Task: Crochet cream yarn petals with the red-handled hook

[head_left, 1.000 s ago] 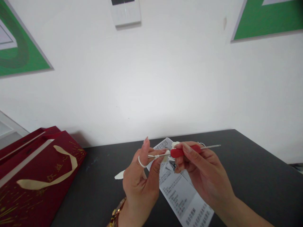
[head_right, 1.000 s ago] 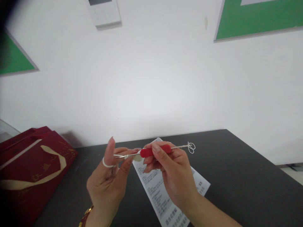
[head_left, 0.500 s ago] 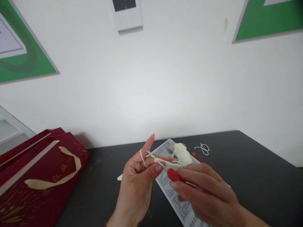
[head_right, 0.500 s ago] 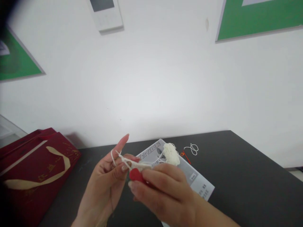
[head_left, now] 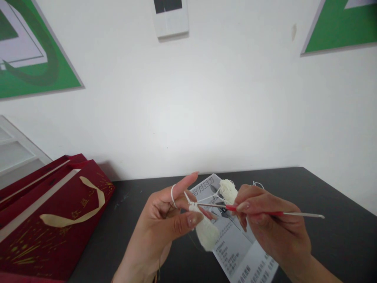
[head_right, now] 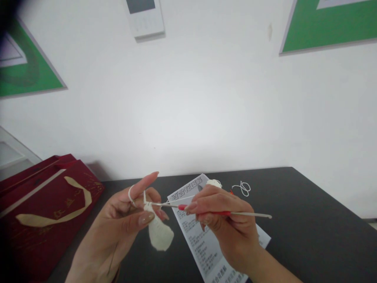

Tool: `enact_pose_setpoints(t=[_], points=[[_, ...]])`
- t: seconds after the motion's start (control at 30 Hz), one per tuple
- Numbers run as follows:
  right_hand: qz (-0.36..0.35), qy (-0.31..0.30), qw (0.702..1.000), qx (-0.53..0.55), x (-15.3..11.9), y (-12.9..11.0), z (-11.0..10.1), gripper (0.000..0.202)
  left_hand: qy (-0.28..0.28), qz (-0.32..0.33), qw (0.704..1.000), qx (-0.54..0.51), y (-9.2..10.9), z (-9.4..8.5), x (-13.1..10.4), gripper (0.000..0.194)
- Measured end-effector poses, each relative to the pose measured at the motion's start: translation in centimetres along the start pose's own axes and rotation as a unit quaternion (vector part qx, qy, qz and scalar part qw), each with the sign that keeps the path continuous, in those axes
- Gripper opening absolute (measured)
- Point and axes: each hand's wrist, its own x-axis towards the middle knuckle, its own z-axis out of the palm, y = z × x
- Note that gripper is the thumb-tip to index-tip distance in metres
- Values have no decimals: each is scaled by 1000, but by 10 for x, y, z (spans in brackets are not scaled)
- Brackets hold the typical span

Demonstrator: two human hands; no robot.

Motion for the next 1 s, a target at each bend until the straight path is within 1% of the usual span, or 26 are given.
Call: enact_pose_setpoints(t=[0.13, 0.33, 0.5, 0.6, 0.77, 0.93, 1.0], points=[[-16, -14, 999, -26, 4, -5, -2, 17, 20, -1, 1000, 21, 3, 3, -2, 40], [-2, -23, 999, -25, 3, -7, -5, 16, -6, 5, 1000, 29, 6, 2, -6, 40], [6, -28, 999, -23, 1, -9, -7, 15, -14, -9, 1000, 25, 8, 1, -8, 40], [-6, -47, 999, -19, 3, -10, -10, 15, -39, -28, 999, 11, 9, 0, -8, 41], [-11, -79, 997, -21, 6, -15, -16, 14, -105, -48, 993, -33, 7, -4, -6, 42], [-7, -87, 996, -32, 9, -19, -18, 14, -159, -82, 980, -89, 1, -7, -2, 44], [3, -86, 996, -28, 10, -19, -18, 14, -171, -93, 975, -105, 0, -7, -1, 45]])
